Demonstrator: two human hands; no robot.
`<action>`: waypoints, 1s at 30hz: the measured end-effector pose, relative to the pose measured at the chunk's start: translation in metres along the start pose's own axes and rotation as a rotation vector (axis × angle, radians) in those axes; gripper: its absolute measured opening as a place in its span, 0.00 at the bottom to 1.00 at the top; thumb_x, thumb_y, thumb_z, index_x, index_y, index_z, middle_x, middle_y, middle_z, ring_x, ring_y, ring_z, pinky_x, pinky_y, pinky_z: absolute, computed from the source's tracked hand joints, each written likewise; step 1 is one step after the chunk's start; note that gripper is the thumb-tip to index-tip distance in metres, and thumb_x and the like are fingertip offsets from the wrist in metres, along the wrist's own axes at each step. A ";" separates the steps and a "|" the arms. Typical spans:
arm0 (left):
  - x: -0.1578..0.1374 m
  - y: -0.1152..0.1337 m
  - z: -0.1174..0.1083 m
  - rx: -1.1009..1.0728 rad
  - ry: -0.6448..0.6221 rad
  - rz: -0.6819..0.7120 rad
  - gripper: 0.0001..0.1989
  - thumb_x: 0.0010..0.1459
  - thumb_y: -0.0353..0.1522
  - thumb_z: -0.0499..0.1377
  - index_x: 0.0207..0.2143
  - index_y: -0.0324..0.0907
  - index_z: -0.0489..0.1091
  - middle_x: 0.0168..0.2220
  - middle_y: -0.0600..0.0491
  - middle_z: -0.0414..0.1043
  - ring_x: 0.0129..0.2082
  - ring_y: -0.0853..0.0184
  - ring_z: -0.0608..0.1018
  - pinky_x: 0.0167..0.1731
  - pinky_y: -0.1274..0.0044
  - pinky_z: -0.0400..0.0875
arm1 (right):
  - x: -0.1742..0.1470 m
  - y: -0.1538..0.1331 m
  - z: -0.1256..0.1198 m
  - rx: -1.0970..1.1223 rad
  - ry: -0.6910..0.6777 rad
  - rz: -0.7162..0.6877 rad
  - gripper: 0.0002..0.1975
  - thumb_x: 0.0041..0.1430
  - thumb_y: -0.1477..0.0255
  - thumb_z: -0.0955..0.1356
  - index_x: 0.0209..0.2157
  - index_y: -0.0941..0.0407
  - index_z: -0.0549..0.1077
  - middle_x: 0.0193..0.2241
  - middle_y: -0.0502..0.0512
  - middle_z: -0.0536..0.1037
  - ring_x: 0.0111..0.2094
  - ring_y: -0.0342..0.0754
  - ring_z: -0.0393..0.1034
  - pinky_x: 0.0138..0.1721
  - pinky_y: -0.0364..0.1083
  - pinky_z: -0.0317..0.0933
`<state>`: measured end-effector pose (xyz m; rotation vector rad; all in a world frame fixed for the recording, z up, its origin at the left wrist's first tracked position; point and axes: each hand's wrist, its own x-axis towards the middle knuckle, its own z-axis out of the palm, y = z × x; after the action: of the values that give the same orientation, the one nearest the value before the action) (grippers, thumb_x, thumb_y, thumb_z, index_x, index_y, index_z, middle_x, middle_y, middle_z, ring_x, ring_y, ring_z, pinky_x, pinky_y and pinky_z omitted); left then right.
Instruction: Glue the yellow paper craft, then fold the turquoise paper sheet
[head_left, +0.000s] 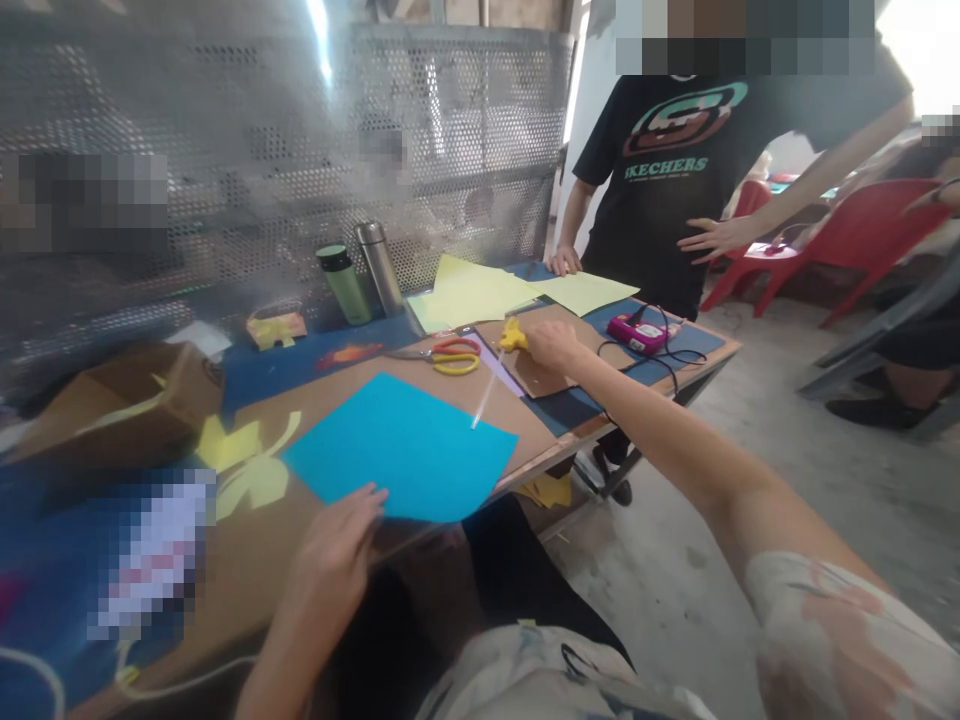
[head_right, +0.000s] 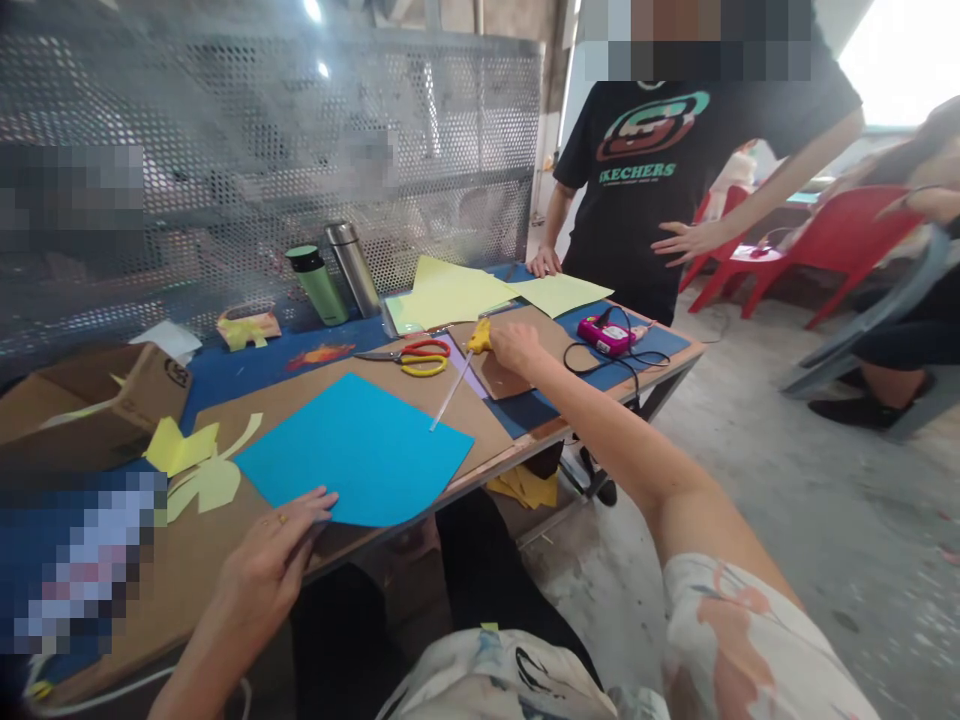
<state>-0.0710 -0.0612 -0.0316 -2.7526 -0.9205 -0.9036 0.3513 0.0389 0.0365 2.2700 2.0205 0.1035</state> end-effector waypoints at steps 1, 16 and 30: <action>0.000 0.000 0.000 0.005 0.000 0.001 0.13 0.69 0.29 0.54 0.51 0.45 0.75 0.50 0.45 0.83 0.51 0.56 0.83 0.50 0.65 0.80 | 0.000 0.006 0.002 -0.004 0.006 0.011 0.21 0.69 0.69 0.65 0.57 0.64 0.76 0.52 0.78 0.79 0.55 0.63 0.75 0.51 0.52 0.65; 0.020 0.018 0.002 0.053 -0.107 -0.033 0.18 0.66 0.25 0.52 0.52 0.43 0.76 0.51 0.43 0.80 0.53 0.54 0.80 0.53 0.62 0.77 | -0.084 -0.018 -0.012 0.415 0.320 -0.434 0.17 0.74 0.67 0.59 0.51 0.55 0.77 0.48 0.62 0.80 0.49 0.55 0.73 0.48 0.49 0.66; 0.071 0.035 0.013 -0.361 -0.249 -0.364 0.12 0.67 0.35 0.56 0.29 0.43 0.72 0.33 0.51 0.75 0.37 0.63 0.75 0.40 0.71 0.69 | -0.150 -0.094 0.061 0.797 0.573 -0.580 0.16 0.74 0.68 0.62 0.31 0.54 0.73 0.26 0.53 0.77 0.30 0.48 0.72 0.33 0.46 0.62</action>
<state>0.0014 -0.0499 0.0006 -3.1143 -1.4711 -0.8587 0.2487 -0.1012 -0.0329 1.9883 3.4509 -0.1451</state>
